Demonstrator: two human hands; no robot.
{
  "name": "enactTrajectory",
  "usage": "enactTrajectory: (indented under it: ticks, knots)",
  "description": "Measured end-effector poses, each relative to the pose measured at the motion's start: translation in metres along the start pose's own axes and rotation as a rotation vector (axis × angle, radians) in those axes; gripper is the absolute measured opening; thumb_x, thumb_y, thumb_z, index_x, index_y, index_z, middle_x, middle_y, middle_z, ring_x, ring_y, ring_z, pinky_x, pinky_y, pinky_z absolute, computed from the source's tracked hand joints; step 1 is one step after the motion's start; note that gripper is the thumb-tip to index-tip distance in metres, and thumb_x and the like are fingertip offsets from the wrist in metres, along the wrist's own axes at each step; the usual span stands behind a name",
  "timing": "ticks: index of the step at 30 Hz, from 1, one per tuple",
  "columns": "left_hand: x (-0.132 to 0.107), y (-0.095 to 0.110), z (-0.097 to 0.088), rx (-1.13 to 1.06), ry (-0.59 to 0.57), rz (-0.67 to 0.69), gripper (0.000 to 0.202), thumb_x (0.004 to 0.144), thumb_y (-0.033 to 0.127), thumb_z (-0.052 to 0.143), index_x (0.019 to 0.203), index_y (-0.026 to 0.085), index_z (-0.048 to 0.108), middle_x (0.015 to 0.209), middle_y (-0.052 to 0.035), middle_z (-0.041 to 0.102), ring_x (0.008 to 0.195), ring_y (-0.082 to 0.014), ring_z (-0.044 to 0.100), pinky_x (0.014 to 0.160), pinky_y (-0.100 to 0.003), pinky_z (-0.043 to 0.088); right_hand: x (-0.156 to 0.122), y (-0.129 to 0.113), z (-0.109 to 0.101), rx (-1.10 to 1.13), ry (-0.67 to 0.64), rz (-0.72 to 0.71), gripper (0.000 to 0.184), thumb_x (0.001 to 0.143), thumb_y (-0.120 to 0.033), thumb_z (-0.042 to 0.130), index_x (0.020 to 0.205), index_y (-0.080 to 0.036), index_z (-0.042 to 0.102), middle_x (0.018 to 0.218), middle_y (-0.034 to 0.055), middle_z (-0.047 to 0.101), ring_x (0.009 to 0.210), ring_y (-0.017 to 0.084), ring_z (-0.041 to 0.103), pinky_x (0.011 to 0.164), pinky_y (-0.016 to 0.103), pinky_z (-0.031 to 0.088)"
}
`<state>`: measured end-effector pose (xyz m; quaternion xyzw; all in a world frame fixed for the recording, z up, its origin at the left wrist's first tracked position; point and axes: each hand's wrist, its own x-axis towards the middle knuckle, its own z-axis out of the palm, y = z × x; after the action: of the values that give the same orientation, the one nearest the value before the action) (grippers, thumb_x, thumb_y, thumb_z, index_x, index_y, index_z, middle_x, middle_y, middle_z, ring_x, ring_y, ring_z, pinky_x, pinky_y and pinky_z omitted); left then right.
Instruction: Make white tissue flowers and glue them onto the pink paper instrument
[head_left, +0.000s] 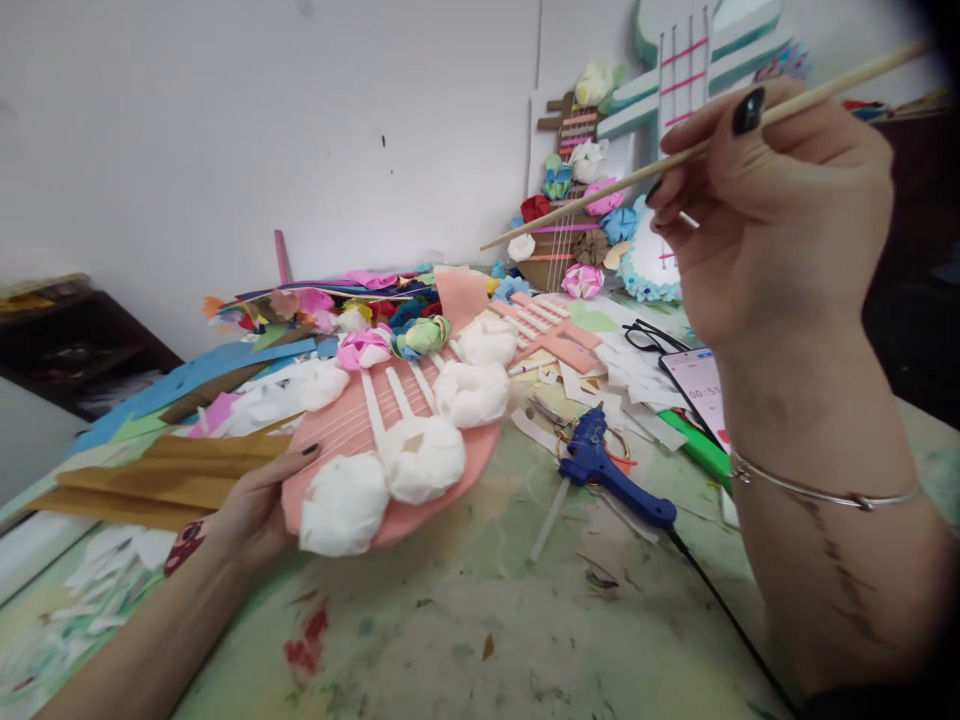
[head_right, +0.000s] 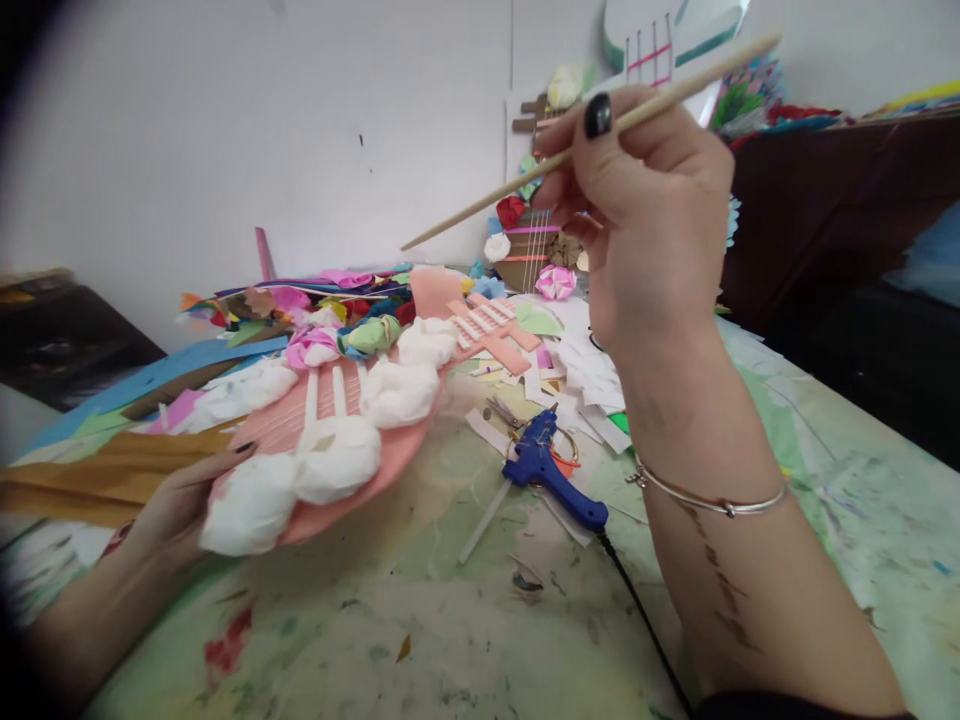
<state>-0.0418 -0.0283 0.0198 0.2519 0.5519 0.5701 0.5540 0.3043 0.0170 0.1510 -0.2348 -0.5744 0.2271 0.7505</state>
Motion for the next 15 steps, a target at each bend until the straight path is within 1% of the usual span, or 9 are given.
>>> enactTrajectory:
  ticks: [2, 3, 4, 6, 8, 10, 13, 15]
  knots:
    - [-0.002, -0.002, 0.002, -0.028, 0.031, -0.036, 0.029, 0.085, 0.012, 0.058, 0.113, 0.006, 0.060, 0.097, -0.0083, 0.071, 0.103, -0.0232, 0.065, 0.095, -0.042, 0.054, 0.002, 0.005, -0.001, -0.005, -0.008, -0.048, 0.020, 0.087, -0.015, 0.063, 0.070, -0.022, 0.071, 0.074, 0.0016, 0.060, 0.060, 0.010, 0.055, 0.051, 0.026, 0.042]
    - [-0.003, -0.003, 0.003, -0.042, 0.023, -0.018, 0.033, 0.082, 0.011, 0.062, 0.114, 0.006, 0.060, 0.097, -0.0077, 0.073, 0.104, -0.0233, 0.065, 0.093, -0.038, 0.055, 0.002, 0.008, -0.001, 0.003, -0.020, -0.070, 0.017, 0.084, -0.013, 0.065, 0.071, -0.022, 0.071, 0.073, 0.0015, 0.061, 0.060, 0.011, 0.056, 0.051, 0.026, 0.042]
    - [-0.005, -0.004, 0.005, -0.052, 0.000, 0.027, 0.038, 0.079, 0.013, 0.066, 0.116, 0.008, 0.060, 0.099, -0.0074, 0.073, 0.105, -0.0237, 0.065, 0.089, -0.034, 0.057, 0.003, 0.011, -0.001, 0.015, -0.033, -0.078, 0.015, 0.082, -0.012, 0.067, 0.072, -0.021, 0.072, 0.072, 0.0013, 0.063, 0.060, 0.011, 0.057, 0.051, 0.025, 0.043]
    - [-0.011, -0.007, 0.009, -0.052, -0.043, 0.129, 0.047, 0.077, 0.018, 0.074, 0.121, 0.010, 0.060, 0.106, -0.0076, 0.073, 0.107, -0.0247, 0.065, 0.079, -0.026, 0.060, 0.002, 0.016, 0.000, 0.027, -0.043, -0.039, 0.013, 0.079, -0.010, 0.068, 0.072, -0.019, 0.072, 0.071, 0.0010, 0.067, 0.060, 0.011, 0.060, 0.051, 0.024, 0.044]
    - [-0.017, -0.008, 0.012, -0.052, -0.034, 0.204, 0.054, 0.075, 0.022, 0.078, 0.125, 0.012, 0.059, 0.110, -0.0080, 0.072, 0.109, -0.0258, 0.064, 0.071, -0.021, 0.059, 0.000, 0.018, 0.003, 0.023, -0.042, 0.001, 0.013, 0.079, -0.010, 0.065, 0.071, -0.017, 0.072, 0.071, 0.0014, 0.070, 0.059, 0.011, 0.064, 0.052, 0.025, 0.047]
    - [-0.026, -0.010, 0.014, -0.081, 0.012, 0.273, 0.058, 0.072, 0.020, 0.081, 0.126, 0.013, 0.058, 0.111, -0.0076, 0.072, 0.109, -0.0256, 0.064, 0.071, -0.019, 0.059, -0.003, 0.018, 0.007, 0.013, -0.057, -0.005, 0.016, 0.079, -0.007, 0.062, 0.071, -0.016, 0.073, 0.072, 0.0018, 0.072, 0.058, 0.012, 0.066, 0.055, 0.026, 0.050]
    - [-0.045, -0.017, 0.019, -0.148, 0.091, 0.348, 0.067, 0.065, 0.008, 0.082, 0.127, 0.016, 0.058, 0.118, -0.0068, 0.069, 0.106, -0.0234, 0.066, 0.075, -0.020, 0.059, -0.014, 0.014, 0.016, -0.031, -0.108, -0.092, 0.018, 0.079, -0.003, 0.060, 0.075, -0.013, 0.075, 0.072, 0.0031, 0.071, 0.059, 0.014, 0.067, 0.057, 0.030, 0.053]
    - [-0.061, -0.024, 0.025, -0.213, 0.154, 0.345, 0.075, 0.060, 0.009, 0.084, 0.129, 0.020, 0.057, 0.124, -0.0071, 0.066, 0.103, -0.0236, 0.067, 0.074, -0.022, 0.060, -0.023, 0.011, 0.023, -0.091, -0.122, -0.166, 0.019, 0.077, -0.002, 0.061, 0.080, -0.014, 0.075, 0.074, 0.0031, 0.070, 0.062, 0.014, 0.067, 0.058, 0.031, 0.053]
